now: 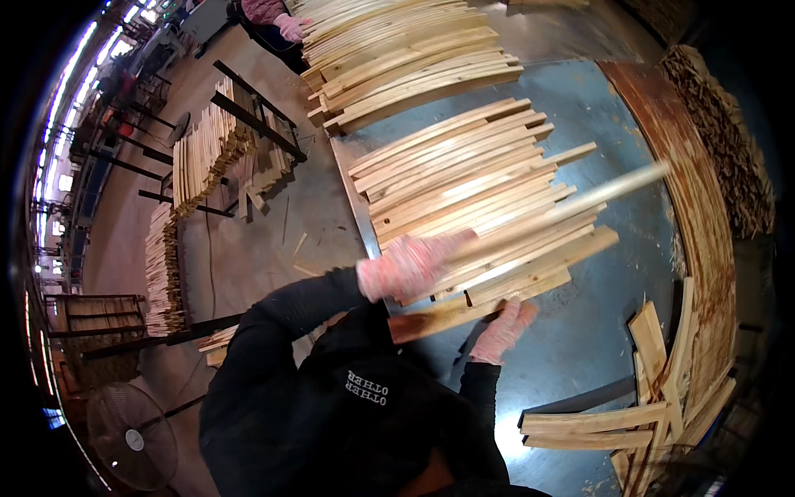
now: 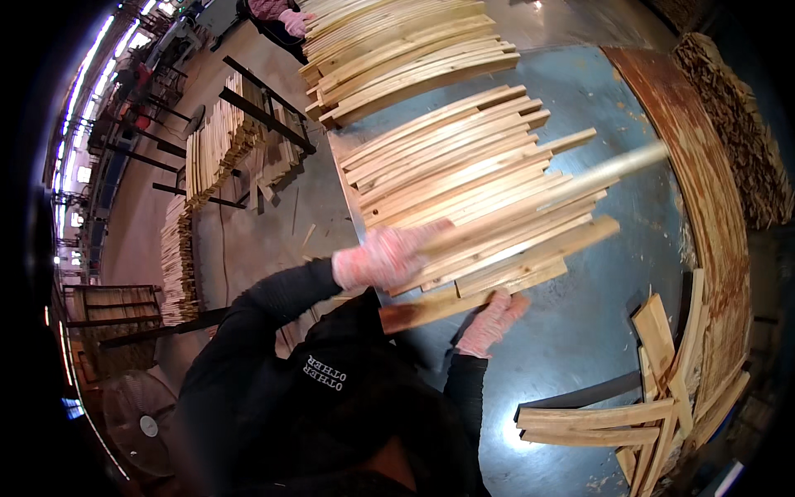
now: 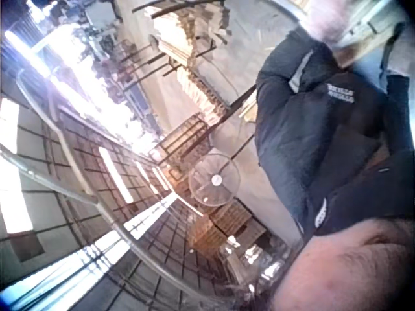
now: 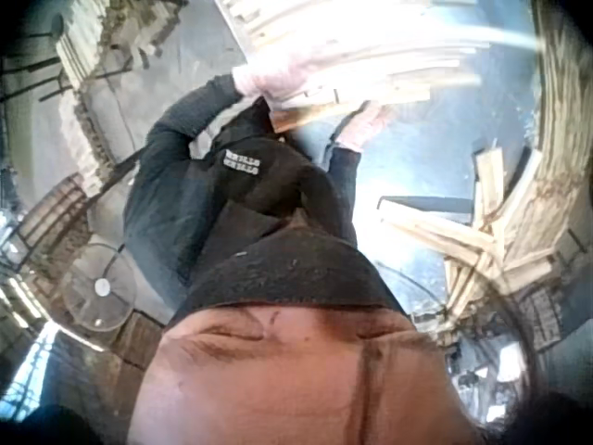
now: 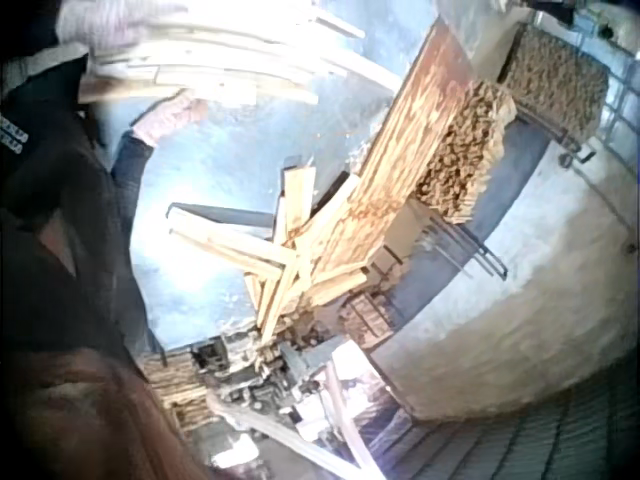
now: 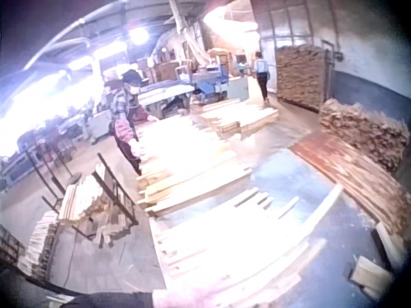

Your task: The person picks up wooden planks from a pile on a metal table and stacks them into a neat pile. They handle the planks one by one or in small groups, aligning them before placing them down.

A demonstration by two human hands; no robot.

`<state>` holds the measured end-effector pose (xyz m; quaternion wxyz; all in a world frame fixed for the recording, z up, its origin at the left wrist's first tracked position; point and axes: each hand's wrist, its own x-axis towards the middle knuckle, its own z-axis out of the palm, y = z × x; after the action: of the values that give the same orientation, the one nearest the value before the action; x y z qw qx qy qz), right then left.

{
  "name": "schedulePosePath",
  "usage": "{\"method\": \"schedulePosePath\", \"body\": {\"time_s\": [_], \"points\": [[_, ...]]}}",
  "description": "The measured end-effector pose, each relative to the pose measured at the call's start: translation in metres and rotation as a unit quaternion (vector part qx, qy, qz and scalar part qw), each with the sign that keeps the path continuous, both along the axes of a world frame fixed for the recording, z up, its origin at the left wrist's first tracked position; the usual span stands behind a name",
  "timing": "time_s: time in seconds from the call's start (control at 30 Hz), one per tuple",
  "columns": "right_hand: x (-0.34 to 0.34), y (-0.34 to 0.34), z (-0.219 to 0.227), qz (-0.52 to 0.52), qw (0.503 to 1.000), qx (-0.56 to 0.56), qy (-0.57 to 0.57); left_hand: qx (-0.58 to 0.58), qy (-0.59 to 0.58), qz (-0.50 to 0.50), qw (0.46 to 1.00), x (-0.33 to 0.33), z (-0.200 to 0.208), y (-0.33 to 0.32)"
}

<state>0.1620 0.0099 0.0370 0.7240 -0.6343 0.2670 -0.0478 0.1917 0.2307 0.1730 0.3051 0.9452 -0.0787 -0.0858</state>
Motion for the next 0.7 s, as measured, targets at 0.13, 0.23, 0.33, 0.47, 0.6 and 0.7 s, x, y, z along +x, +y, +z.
{"method": "schedulePosePath", "body": {"time_s": [0.13, 0.23, 0.33, 0.47, 0.6, 0.7], "points": [[0.053, 0.035, 0.02, -0.004, 0.998, 0.055, 0.005, -0.048, 0.023, 0.097, 0.994, 0.029, 0.026, 0.097], [0.063, 0.018, 0.0, -0.038, 0.939, 0.342, -0.025, -0.048, -0.084, 0.116, 0.989, 0.044, 0.001, 0.16], [0.069, 0.066, 0.031, -0.09, 0.989, 0.072, -0.089, -0.156, 0.053, 0.125, 0.978, 0.07, 0.015, 0.192], [0.127, 0.216, 0.099, 0.034, 0.979, -0.086, -0.179, -0.081, -0.058, -0.039, 0.994, 0.091, -0.04, 0.193], [0.179, 0.268, 0.087, 0.072, 0.989, 0.061, -0.11, -0.115, -0.214, -0.059, 0.968, 0.163, -0.04, 0.263], [0.203, 0.29, 0.076, 0.171, 0.978, 0.054, -0.103, 0.152, -0.163, 0.06, 0.973, 0.244, -0.025, 0.332]]}}
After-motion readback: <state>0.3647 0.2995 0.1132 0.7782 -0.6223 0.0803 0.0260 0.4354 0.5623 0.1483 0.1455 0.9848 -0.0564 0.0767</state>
